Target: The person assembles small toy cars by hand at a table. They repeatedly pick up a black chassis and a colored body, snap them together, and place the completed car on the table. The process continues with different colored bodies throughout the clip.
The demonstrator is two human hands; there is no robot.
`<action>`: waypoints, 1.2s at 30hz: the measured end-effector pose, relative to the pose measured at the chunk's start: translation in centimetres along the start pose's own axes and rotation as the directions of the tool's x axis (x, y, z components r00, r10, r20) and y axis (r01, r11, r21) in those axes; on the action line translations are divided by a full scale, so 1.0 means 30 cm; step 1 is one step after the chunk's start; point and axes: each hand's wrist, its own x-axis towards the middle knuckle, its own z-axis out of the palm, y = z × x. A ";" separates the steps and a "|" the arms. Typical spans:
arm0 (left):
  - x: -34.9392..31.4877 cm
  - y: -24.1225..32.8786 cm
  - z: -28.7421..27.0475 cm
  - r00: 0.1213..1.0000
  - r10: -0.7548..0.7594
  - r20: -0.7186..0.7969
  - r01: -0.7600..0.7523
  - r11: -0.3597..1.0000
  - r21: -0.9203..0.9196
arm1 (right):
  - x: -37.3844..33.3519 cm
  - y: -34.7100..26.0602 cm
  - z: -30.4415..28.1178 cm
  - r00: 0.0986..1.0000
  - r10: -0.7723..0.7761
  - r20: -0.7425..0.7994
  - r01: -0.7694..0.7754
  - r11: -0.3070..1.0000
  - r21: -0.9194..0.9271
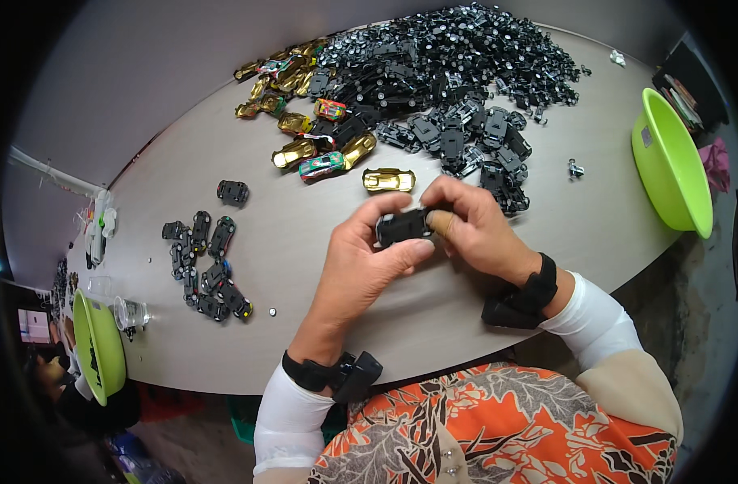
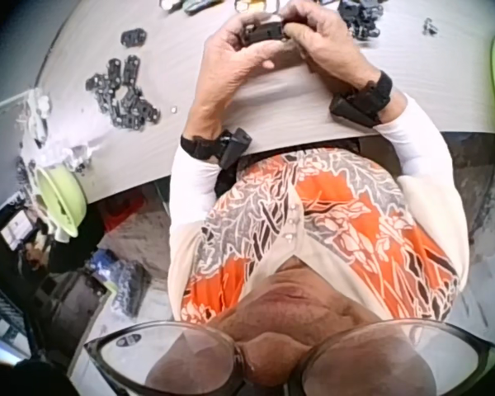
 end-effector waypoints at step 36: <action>-0.057 -0.060 -0.003 0.964 0.261 0.050 -0.229 0.718 0.657 | -0.015 0.042 0.037 0.937 -0.280 0.210 0.335 0.891 -0.305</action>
